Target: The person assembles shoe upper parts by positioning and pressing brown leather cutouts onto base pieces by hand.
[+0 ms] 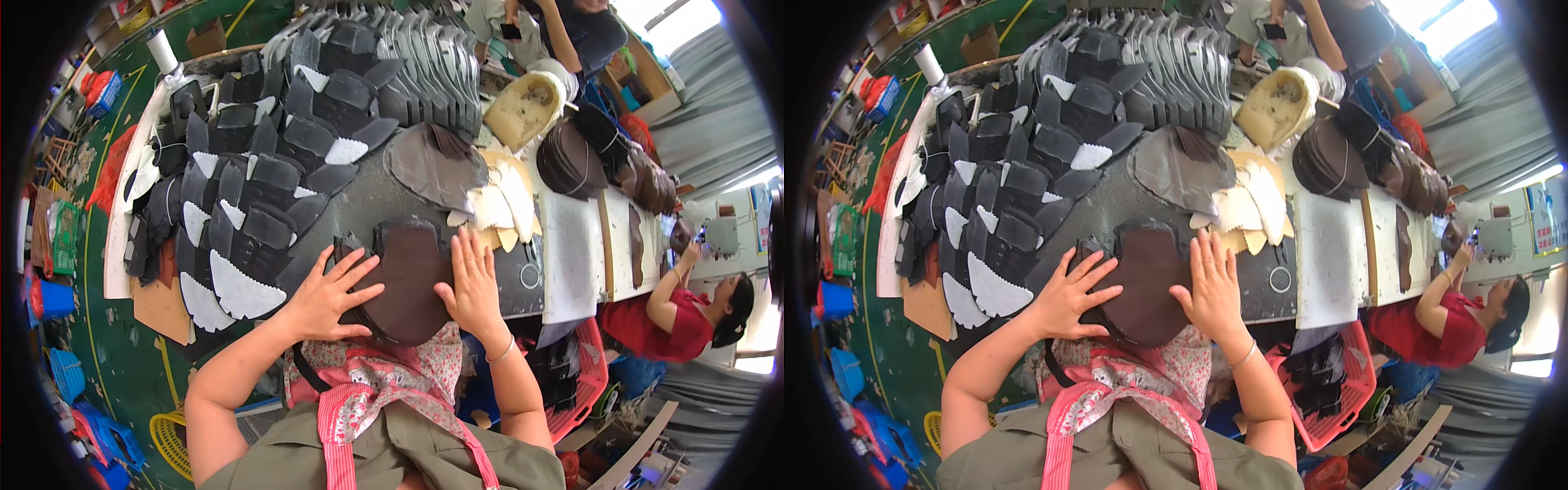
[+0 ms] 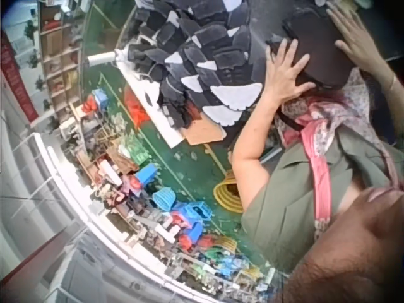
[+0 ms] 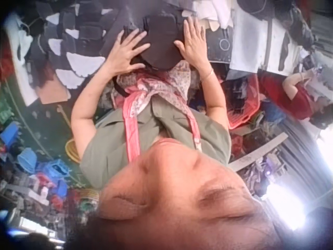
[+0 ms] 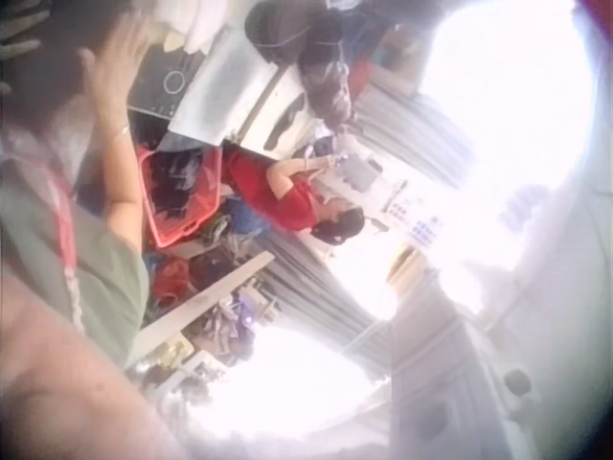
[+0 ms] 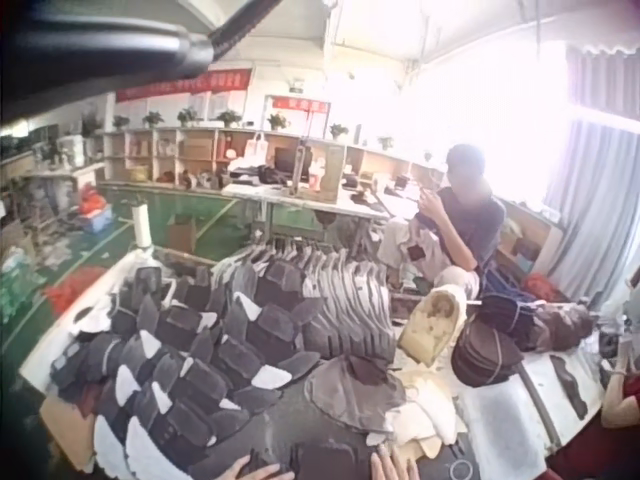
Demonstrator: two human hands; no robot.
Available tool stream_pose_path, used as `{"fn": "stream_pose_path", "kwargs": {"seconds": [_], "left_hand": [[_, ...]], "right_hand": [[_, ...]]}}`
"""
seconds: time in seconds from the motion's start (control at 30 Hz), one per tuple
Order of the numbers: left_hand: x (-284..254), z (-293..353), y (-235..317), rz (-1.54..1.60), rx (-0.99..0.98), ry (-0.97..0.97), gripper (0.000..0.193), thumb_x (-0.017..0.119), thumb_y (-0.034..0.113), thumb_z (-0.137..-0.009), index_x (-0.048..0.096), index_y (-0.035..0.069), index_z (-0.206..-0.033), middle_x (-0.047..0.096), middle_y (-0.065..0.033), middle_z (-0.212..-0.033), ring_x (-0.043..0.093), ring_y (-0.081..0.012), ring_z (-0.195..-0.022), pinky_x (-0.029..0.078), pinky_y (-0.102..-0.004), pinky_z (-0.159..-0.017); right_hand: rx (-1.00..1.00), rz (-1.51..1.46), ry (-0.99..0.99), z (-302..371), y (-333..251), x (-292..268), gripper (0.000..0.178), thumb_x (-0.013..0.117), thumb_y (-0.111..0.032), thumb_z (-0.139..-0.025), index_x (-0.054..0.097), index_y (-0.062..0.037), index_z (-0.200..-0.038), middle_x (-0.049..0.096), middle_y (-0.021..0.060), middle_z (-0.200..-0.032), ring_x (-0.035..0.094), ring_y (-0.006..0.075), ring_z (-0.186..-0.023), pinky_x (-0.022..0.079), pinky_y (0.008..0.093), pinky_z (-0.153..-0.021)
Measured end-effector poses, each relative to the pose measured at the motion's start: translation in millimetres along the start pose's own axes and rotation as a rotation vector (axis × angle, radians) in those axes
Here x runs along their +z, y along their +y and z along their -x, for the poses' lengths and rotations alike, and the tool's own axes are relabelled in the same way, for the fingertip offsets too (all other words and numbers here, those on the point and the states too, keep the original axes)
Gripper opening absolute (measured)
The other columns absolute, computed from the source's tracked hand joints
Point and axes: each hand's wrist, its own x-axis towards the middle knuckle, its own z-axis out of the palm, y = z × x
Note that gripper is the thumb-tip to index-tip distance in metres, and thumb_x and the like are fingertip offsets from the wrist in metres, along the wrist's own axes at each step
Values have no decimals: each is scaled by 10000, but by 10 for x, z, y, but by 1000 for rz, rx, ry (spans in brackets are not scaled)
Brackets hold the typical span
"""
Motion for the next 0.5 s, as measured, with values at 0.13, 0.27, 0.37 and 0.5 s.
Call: {"fn": "stream_pose_path", "kwargs": {"seconds": [0.13,0.27,0.37,0.5], "left_hand": [[64,39,18,-13,-27,52,628,579,592,-739,522,194,-1222,328,-124,-1423,264,-340,-1321,120,-586,-1047],[129,7,108,-7,-37,147,584,551,564,-783,524,145,-1188,350,-132,-1403,283,-334,-1303,124,-579,-1047],[-63,-46,244,30,-48,284,550,556,509,-819,513,90,-1172,397,-153,-1358,336,-351,-1268,205,-568,-1025],[-919,-9,669,1093,186,753,481,625,281,-841,444,2,-1188,477,-239,-1228,523,-338,-1091,410,-453,-927]], "right_hand": [[-23,71,276,-517,-19,-83,577,610,-305,-817,437,48,-1239,385,195,-1356,369,354,-1249,271,466,-1034],[-246,-133,278,-1212,22,-7,414,653,-160,-762,514,13,-1112,505,160,-1188,515,329,-1012,419,407,-875],[-365,-145,250,-1475,46,120,352,631,-93,-752,532,-17,-1081,543,138,-1078,535,317,-943,449,388,-808],[-339,-136,182,-1569,105,204,255,609,-53,-743,564,-45,-994,548,109,-893,547,302,-871,460,391,-731]]}}
